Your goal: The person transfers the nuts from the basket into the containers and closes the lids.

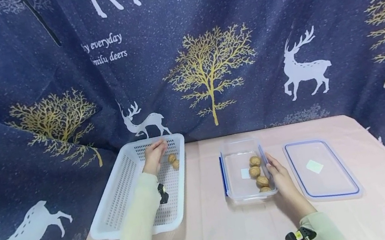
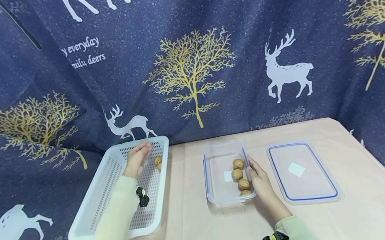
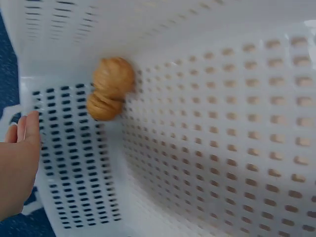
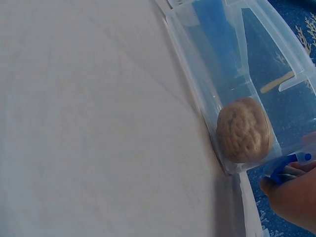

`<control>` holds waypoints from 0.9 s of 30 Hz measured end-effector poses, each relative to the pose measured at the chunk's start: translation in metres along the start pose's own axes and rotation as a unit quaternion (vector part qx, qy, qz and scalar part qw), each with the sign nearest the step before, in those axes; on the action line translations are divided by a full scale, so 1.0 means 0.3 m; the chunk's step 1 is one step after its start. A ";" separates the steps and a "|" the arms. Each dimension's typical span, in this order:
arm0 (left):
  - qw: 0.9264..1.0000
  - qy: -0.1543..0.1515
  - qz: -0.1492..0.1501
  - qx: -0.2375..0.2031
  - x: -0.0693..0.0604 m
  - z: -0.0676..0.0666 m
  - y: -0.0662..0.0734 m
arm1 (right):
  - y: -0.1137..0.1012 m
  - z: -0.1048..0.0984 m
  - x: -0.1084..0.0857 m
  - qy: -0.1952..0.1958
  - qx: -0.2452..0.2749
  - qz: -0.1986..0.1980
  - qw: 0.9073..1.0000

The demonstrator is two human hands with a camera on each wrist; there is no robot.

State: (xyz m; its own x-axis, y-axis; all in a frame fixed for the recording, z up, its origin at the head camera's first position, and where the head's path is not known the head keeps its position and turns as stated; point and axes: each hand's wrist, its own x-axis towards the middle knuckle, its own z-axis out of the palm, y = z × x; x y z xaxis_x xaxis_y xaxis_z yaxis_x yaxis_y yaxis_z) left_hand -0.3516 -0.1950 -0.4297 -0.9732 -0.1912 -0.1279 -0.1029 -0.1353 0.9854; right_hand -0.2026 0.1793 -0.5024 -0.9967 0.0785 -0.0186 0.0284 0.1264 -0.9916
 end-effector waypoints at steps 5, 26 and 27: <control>0.999 0.012 -0.020 0.036 0.007 -0.011 -0.031 | 0.003 0.000 0.004 -0.001 -0.001 -0.004 1.000; 0.986 0.032 -0.043 0.157 0.023 -0.027 -0.122 | 0.010 0.006 0.005 0.010 0.014 -0.017 1.000; 0.985 0.034 -0.044 0.163 0.027 -0.024 -0.127 | 0.011 0.006 0.004 0.009 0.014 -0.016 1.000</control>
State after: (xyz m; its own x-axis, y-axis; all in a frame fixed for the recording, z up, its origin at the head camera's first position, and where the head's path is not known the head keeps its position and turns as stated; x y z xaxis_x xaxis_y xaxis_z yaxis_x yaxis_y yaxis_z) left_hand -0.3540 -0.1984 -0.4690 -0.9425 -0.2596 -0.2107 -0.2578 0.1629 0.9524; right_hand -0.2040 0.1781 -0.5059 -0.9955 0.0932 0.0163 -0.0067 0.1014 -0.9948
